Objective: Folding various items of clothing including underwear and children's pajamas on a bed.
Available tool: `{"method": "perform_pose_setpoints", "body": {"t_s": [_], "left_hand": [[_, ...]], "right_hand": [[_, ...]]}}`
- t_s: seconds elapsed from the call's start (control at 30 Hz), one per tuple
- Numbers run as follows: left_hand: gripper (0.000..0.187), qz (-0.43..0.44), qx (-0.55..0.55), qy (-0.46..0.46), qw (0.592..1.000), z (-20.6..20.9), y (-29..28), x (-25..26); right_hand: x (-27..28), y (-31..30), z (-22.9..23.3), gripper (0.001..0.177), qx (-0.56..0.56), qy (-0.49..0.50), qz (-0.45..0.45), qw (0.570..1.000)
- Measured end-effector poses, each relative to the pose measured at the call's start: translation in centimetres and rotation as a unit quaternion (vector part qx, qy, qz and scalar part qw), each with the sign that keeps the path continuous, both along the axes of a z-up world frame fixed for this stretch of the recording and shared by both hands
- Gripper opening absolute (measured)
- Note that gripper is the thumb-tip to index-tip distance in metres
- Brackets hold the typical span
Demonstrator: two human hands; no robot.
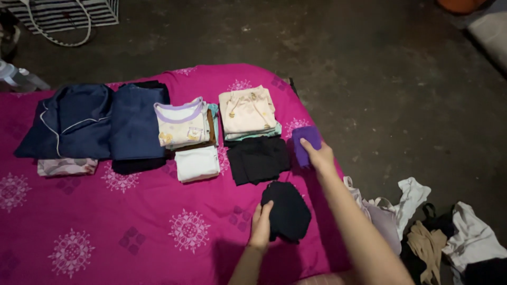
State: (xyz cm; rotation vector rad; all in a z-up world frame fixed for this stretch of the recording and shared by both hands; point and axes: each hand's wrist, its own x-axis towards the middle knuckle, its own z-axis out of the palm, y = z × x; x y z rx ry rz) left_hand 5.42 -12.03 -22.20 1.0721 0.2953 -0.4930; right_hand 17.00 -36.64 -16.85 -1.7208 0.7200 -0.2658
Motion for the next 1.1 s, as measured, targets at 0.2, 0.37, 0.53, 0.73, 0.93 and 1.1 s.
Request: {"method": "perform_pose_setpoints", "body": {"t_s": [0.2,0.37,0.53,0.73,0.93,1.1], "left_hand": [[0.045,0.024,-0.034,-0.021,0.999,2.7,-1.8,-0.6],[0.044,0.031,-0.002,-0.161,0.986,3.4,-4.0,0.3],[0.044,0.031,-0.032,-0.117,0.992,-0.8,-8.9,5.0],[0.052,-0.009,-0.012,-0.137,0.990,4.9,-12.7,11.8],[0.068,0.154,0.353,-0.432,0.815,12.2,-12.9,10.1],[0.070,-0.146,0.480,-0.575,0.646,10.4,-12.9,9.9]], "right_hand": [[-13.3,8.1,6.8,0.060,0.081,0.144,0.058,0.985],[-14.3,4.9,1.9,0.077,-0.277,0.006,0.037,0.960],[-11.7,2.2,7.1,0.067,0.296,0.132,0.088,0.942],[-4.5,-1.9,5.7,0.058,0.245,-0.025,0.048,0.968],[0.9,-3.3,1.3,0.059,0.247,-0.020,0.057,0.967],[3.0,-6.4,-9.1,0.072,0.129,-0.040,0.160,0.978]]}}
